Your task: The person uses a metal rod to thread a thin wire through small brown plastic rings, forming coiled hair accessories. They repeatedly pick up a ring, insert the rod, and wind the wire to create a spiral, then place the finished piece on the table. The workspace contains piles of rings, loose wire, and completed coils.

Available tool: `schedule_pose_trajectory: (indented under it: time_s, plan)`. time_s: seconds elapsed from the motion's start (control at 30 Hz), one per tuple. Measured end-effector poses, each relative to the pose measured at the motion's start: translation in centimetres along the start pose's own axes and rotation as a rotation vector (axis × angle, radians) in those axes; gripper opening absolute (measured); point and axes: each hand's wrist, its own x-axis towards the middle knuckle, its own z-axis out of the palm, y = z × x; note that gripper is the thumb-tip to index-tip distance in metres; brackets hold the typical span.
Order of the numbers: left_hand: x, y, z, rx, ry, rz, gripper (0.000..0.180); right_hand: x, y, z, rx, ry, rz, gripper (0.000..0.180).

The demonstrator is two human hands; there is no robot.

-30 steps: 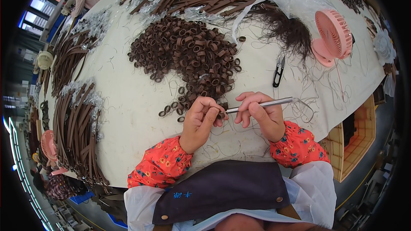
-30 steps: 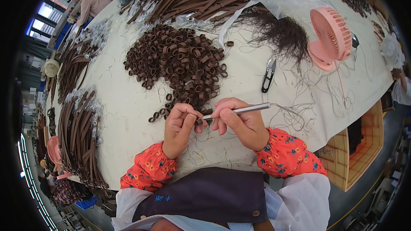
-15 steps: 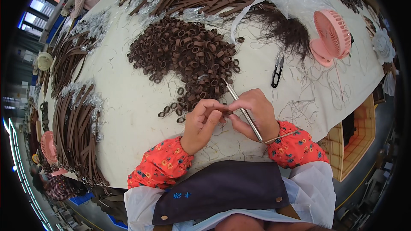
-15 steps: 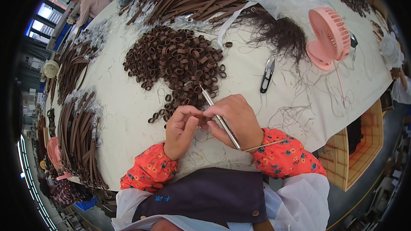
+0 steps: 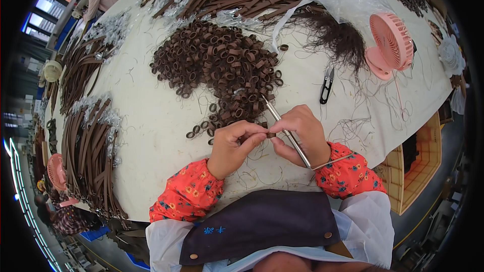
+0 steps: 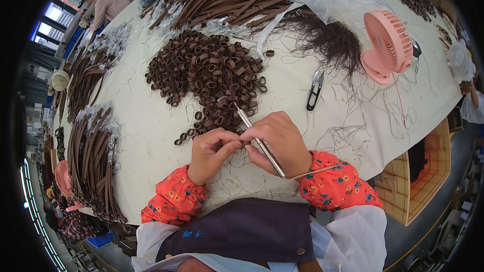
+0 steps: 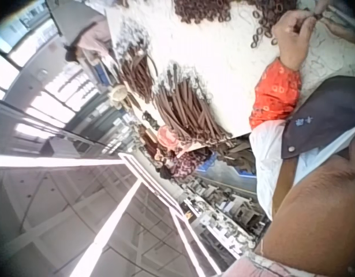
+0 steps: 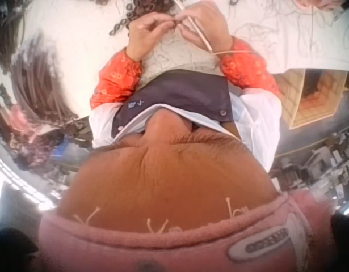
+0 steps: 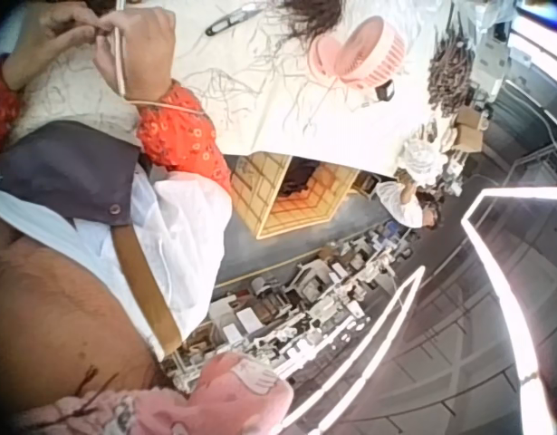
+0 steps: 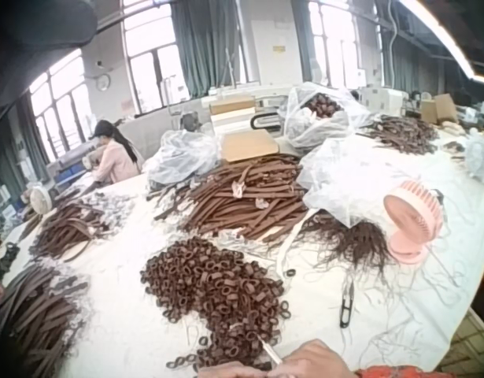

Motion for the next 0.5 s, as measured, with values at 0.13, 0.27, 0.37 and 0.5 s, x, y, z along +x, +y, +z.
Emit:
schedule_pose_trajectory:
  time_s: [0.13, 0.27, 0.37, 0.5]
  plan:
    - [-0.2, -0.4, 1.0, -0.305, 0.034, -0.015, 0.012, -0.2, -0.3, 0.2, 0.050, 0.015, 0.052, 0.034]
    - [-0.4, -0.4, 1.1, -0.420, -0.027, -0.047, 0.011, -0.3, -0.3, 0.4, 0.083, -0.032, 0.006, 0.032]
    - [-0.4, -0.3, 1.0, -0.362, -0.010, -0.030, 0.010, -0.5, -0.4, 0.2, 0.155, -0.039, 0.152, 0.025]
    - [-0.3, -0.3, 0.9, -0.339, 0.019, -0.043, 0.009, -0.9, -1.0, -0.6, 0.684, 0.084, 0.503, 0.014]
